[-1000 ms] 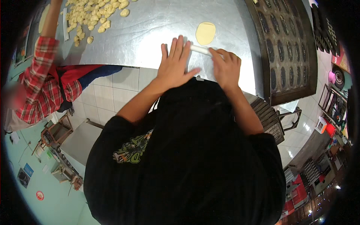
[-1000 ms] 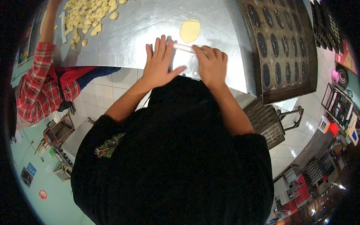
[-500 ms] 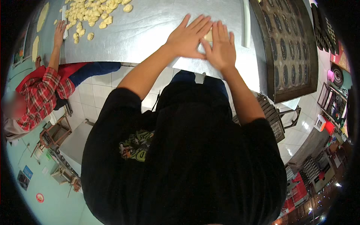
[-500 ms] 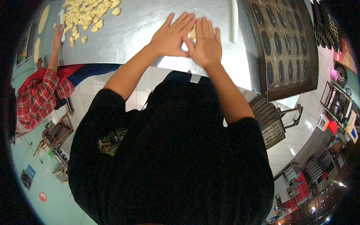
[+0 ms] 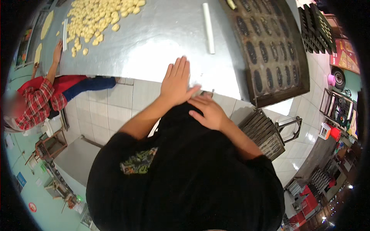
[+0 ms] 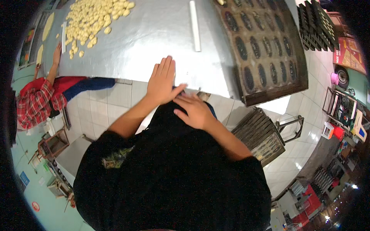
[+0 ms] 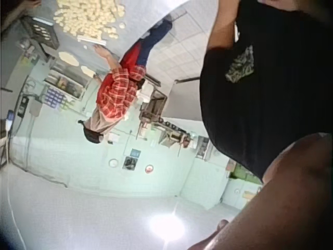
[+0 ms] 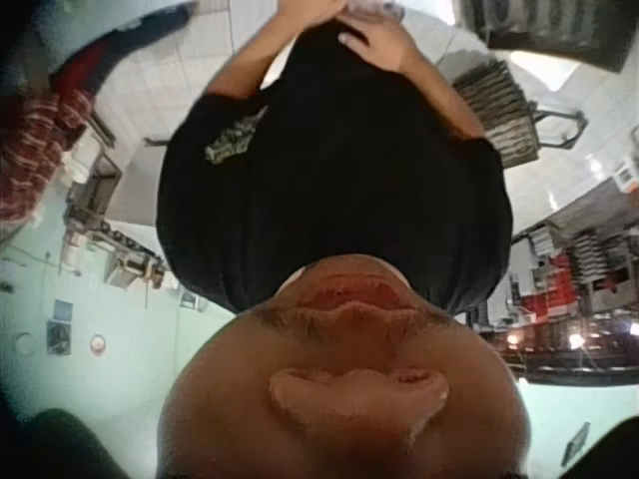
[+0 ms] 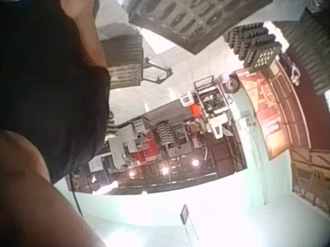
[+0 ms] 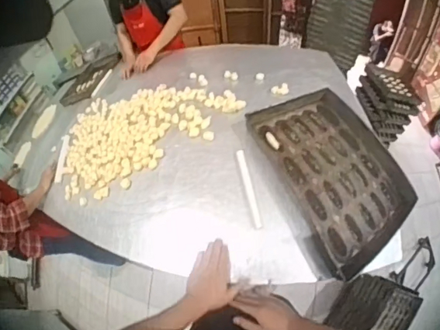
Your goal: The person flattens dough balls with a rolling pin, rolls them into elongated shapes by hand, and places them onto a baking tray.
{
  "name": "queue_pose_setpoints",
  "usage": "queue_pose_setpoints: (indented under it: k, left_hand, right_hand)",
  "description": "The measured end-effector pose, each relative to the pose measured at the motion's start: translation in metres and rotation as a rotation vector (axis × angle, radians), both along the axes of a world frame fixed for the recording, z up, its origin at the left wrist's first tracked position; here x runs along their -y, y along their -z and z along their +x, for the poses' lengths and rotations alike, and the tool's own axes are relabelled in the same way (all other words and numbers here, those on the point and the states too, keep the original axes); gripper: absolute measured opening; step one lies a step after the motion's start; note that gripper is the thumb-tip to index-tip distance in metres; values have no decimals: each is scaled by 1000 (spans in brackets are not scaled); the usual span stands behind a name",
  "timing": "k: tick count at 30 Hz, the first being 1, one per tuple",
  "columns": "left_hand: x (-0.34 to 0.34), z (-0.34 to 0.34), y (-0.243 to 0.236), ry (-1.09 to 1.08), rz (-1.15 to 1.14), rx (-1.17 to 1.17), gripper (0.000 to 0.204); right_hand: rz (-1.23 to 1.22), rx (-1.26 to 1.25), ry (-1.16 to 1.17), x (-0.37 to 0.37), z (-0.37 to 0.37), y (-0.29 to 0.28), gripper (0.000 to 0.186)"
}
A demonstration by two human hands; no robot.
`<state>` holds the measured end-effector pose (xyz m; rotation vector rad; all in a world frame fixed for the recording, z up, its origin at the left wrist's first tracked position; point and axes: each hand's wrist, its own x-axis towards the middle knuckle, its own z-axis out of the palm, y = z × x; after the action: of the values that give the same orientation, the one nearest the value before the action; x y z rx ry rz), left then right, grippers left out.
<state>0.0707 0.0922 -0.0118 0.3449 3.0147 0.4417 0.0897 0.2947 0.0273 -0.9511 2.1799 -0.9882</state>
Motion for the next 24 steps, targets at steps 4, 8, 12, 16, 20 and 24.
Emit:
queue_pose_setpoints:
  k: [4,8,12,16,20,24]
  left_hand:
    - [0,-57,12,-107,-16,-66,94]
    - [8,-168,14,-411,93,-77,85]
    - [31,-178,-3,-531,490,-234,78]
    - [85,-148,2,-451,611,-440,63]
    - [90,-105,13,-419,501,-390,53]
    - [90,-115,8,-511,476,-414,49]
  right_hand:
    - [-69,203,90,-25,3,-2,41]
    - [-165,249,161,-14,-23,-17,34]
    - [-157,-129,286,14,-76,6,32]
    - [-24,-704,398,55,-126,23,29]
    - [114,-523,342,76,-141,21,15]
    - [-256,-756,444,57,-182,-34,15]
